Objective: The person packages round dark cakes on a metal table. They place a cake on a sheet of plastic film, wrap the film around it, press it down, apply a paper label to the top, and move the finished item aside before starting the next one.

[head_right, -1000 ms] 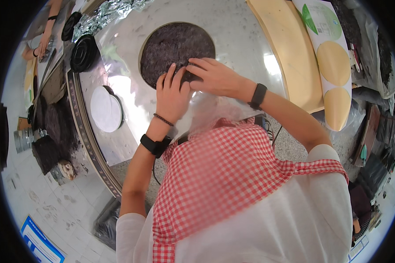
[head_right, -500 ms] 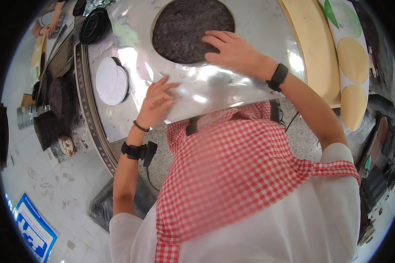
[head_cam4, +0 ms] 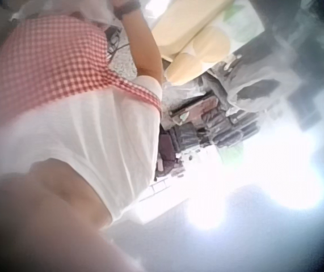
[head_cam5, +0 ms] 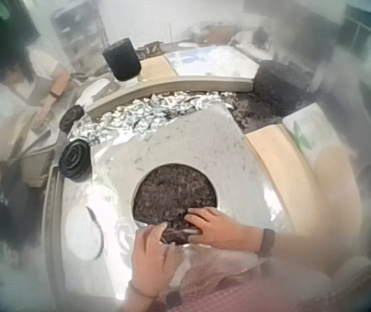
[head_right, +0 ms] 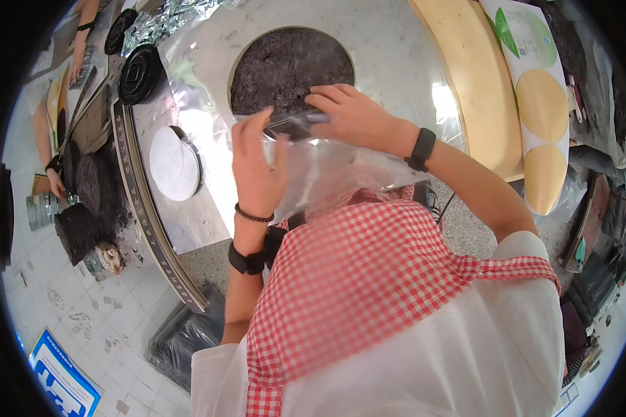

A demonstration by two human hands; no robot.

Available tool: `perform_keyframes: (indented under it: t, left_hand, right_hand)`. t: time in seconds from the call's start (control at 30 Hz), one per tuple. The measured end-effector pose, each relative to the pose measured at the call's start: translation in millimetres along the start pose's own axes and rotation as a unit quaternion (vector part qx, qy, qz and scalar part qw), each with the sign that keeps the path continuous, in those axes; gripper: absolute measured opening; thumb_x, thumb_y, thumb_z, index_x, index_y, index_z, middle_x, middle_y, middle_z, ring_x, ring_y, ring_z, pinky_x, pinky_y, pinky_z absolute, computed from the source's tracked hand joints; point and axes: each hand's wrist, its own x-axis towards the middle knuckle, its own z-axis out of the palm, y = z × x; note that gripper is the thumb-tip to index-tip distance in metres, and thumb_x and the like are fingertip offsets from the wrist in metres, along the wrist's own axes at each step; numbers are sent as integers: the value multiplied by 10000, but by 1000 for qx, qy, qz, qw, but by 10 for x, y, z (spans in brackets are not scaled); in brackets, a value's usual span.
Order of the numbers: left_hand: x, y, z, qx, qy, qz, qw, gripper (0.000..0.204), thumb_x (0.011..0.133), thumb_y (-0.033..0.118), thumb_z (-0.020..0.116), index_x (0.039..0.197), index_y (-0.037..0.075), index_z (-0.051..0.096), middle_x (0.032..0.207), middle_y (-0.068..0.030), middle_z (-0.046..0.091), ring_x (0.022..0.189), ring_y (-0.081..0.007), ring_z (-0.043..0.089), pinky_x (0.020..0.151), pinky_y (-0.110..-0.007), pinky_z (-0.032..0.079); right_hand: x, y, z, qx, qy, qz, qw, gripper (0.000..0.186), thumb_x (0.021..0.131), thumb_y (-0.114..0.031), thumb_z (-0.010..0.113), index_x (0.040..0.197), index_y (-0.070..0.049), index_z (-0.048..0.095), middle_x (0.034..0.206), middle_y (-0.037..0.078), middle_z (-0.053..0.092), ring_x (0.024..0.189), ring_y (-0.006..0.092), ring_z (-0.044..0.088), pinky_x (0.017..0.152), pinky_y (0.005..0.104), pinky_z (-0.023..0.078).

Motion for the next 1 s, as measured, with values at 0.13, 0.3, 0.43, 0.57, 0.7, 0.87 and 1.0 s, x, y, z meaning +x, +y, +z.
perform_keyframes:
  t: [0.13, 0.3, 0.43, 0.57, 0.7, 0.87, 1.0]
  left_hand:
    - [225, -180, 277, 51, -198, 11, 979, 288, 748, 183, 758, 986, 72, 642, 1045, -156, 463, 996, -348, 497, 840, -401, 452]
    - [249, -241, 445, 153, -243, 26, 957, 217, 765, 282, 739, 941, 158, 715, 1337, -145, 407, 1109, -374, 420, 980, -475, 305]
    - [267, -226, 517, 138, -225, 19, 964, 135, 797, 253, 691, 850, 135, 727, 1389, -133, 419, 1136, -377, 415, 1002, -522, 266]
    - [239, -193, 588, 130, -197, 10, 972, 120, 800, 229, 672, 814, 121, 720, 1378, -138, 440, 1146, -364, 419, 1018, -552, 244]
    - [253, -86, 582, 185, -204, -10, 961, 127, 773, 220, 670, 802, 98, 695, 1368, -151, 441, 1159, -352, 426, 1036, -610, 208]
    - [344, -176, 647, 42, -180, -20, 983, 535, 667, 104, 713, 1156, -6, 526, 1216, -199, 454, 1123, -406, 454, 1009, -542, 327]
    - [372, -139, 680, -95, -86, -153, 980, 539, 645, 50, 699, 1151, -27, 529, 1231, -221, 445, 1092, -424, 476, 970, -503, 381]
  right_hand:
    - [-11, 155, 35, 5, 22, -1, 1000, 271, 760, -187, 647, 1020, -129, 697, 1238, 101, 544, 1165, 286, 507, 958, 383, 450]
    - [-40, 362, -476, 121, -70, 21, 990, 311, 839, -147, 624, 1144, -89, 649, 1120, 142, 614, 1023, 298, 612, 832, 377, 511]
    - [43, -95, -1067, 162, -46, 302, 938, 399, 884, -179, 622, 1260, -60, 557, 910, 149, 681, 826, 323, 669, 715, 377, 534]
    - [-274, -156, -693, 371, -116, 551, 739, 445, 875, -247, 688, 1246, -46, 547, 579, 99, 624, 527, 324, 623, 534, 329, 501]
    - [-217, -106, -445, 106, -1, 379, 919, 262, 840, -170, 659, 1019, -2, 565, 893, 153, 619, 865, 339, 632, 704, 376, 520]
    - [380, 36, -170, 68, 112, 132, 983, 285, 748, -67, 628, 1018, -14, 555, 1092, 162, 552, 1080, 376, 535, 854, 458, 504]
    - [469, 59, -93, 346, 52, 345, 871, 435, 696, -5, 666, 1111, -3, 537, 1194, 202, 512, 1126, 424, 495, 927, 446, 471]
